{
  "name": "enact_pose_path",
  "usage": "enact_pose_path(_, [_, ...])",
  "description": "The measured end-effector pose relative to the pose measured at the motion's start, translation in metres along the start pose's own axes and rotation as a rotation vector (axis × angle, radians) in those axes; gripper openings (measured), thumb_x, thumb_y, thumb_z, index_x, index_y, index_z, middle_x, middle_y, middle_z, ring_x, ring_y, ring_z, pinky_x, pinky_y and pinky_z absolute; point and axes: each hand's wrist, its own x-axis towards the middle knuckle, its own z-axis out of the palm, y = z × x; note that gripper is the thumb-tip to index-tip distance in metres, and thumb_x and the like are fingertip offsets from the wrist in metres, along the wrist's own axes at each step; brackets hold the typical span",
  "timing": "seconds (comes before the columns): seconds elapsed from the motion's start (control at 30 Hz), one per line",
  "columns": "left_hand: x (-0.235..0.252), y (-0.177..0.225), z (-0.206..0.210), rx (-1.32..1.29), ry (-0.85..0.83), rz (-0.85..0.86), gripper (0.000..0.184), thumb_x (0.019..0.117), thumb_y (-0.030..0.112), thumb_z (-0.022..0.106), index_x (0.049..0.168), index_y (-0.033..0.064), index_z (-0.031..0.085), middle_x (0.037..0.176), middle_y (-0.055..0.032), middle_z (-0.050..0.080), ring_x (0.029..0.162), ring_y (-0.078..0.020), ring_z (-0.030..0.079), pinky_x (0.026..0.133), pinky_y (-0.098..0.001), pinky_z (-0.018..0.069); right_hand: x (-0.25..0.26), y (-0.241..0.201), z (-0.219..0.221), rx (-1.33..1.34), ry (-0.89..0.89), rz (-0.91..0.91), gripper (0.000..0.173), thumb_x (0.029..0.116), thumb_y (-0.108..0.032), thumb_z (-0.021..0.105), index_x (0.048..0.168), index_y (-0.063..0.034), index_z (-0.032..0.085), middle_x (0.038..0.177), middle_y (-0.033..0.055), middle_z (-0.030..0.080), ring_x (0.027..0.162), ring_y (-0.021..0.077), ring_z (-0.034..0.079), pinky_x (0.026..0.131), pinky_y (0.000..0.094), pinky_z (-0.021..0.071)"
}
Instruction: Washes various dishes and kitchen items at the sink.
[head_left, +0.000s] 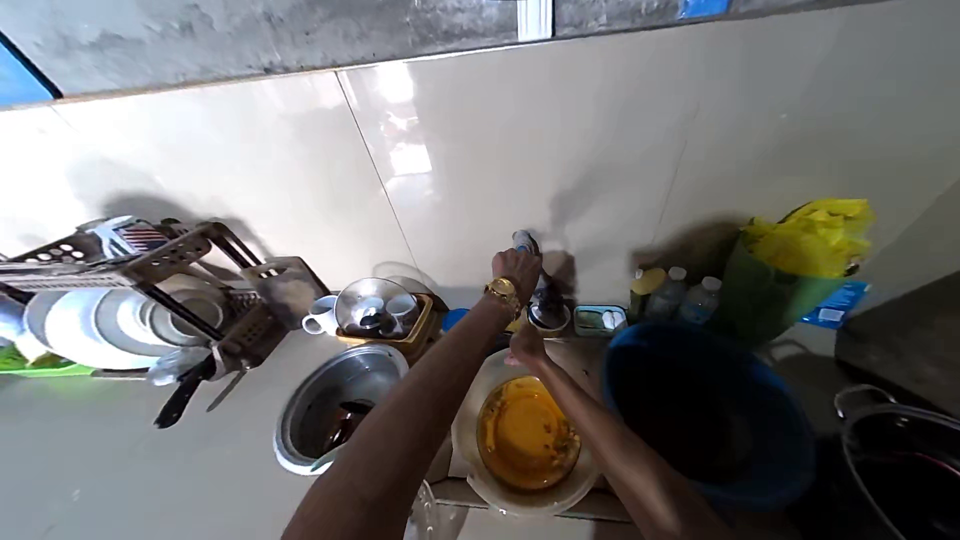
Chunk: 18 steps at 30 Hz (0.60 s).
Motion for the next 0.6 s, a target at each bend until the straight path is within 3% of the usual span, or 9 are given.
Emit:
enact_pose_path(0.07, [-0.002,-0.004,0.004,-0.055,0.032,-0.005,0.024,0.103,0.002,0.05,0.12,-0.0059,0.064,0.122,-0.0266,0.064,0.116,-0.0449,0.062,0.088,-0.0579,0.0511,-0.012,-0.017,-0.002,-0.031,0.066,-0.008,0.037,0.1024,-0.006,0.054,0.134,0.0128,0.053,0.129,0.0328,0.059,0.117,0.0407,0.063,0.1,0.0514,0.0501])
enact_pose_path(0.17, [-0.007,-0.007,0.006,-0.101,0.056,-0.008,0.025,0.1036,0.002,0.048,0.122,-0.0068,0.063,0.121,-0.0276,0.064,0.115,-0.0455,0.062,0.089,-0.0584,0.0511,-0.024,-0.032,-0.005,-0.044,0.091,0.035,0.037,0.1045,-0.008,0.053,0.133,0.0146,0.051,0.137,0.0336,0.055,0.13,0.0415,0.055,0.108,0.051,0.0439])
enact_pose_path(0.33, [-0.007,-0.008,0.007,-0.129,0.063,-0.009,0.024,0.1028,0.002,0.05,0.12,-0.0081,0.063,0.12,-0.0278,0.065,0.115,-0.0457,0.062,0.089,-0.0585,0.0513,-0.019,-0.029,-0.007,-0.036,0.153,-0.01,0.039,0.1038,-0.007,0.053,0.136,0.0136,0.05,0.141,0.0331,0.052,0.135,0.0423,0.051,0.111,0.0518,0.0405])
enact_pose_path(0.37, [-0.007,-0.009,0.008,-0.126,0.068,-0.007,0.024,0.1026,0.002,0.05,0.12,-0.008,0.063,0.12,-0.0277,0.065,0.115,-0.0455,0.063,0.088,-0.0584,0.0515,-0.016,-0.015,-0.005,0.006,0.169,-0.064,0.038,0.1028,-0.008,0.054,0.134,0.013,0.051,0.137,0.0335,0.054,0.131,0.0439,0.053,0.108,0.0546,0.0432])
enact_pose_path(0.43, [-0.006,-0.01,0.011,-0.12,0.074,0.0,0.025,0.1025,0.005,0.052,0.121,-0.0067,0.063,0.119,-0.0274,0.065,0.113,-0.0454,0.063,0.087,-0.0589,0.0517,0.004,0.029,0.007,0.161,0.167,-0.203,0.036,0.1005,-0.015,0.057,0.128,0.0084,0.057,0.118,0.0299,0.063,0.107,0.0422,0.064,0.087,0.0569,0.0529])
enact_pose_path(0.5, [-0.004,-0.02,0.014,-0.191,0.081,0.023,0.031,0.1068,0.017,0.048,0.127,-0.0022,0.062,0.12,-0.0273,0.065,0.114,-0.0464,0.063,0.088,-0.0627,0.0506,0.017,0.04,0.004,0.345,-0.014,-0.114,0.034,0.105,-0.024,0.053,0.128,-0.0001,0.057,0.102,0.0167,0.069,0.084,0.0245,0.069,0.07,0.0404,0.057])
enact_pose_path(0.6, [0.003,-0.053,0.038,-0.629,0.117,-0.002,0.048,0.1126,0.034,0.034,0.149,0.008,0.051,0.13,-0.0272,0.063,0.118,-0.0464,0.062,0.096,-0.0678,0.0474,0.02,0.013,-0.004,0.411,0.002,0.098,0.033,0.1059,-0.017,0.055,0.133,0.0013,0.053,0.103,0.0174,0.066,0.079,0.023,0.066,0.07,0.0376,0.0559])
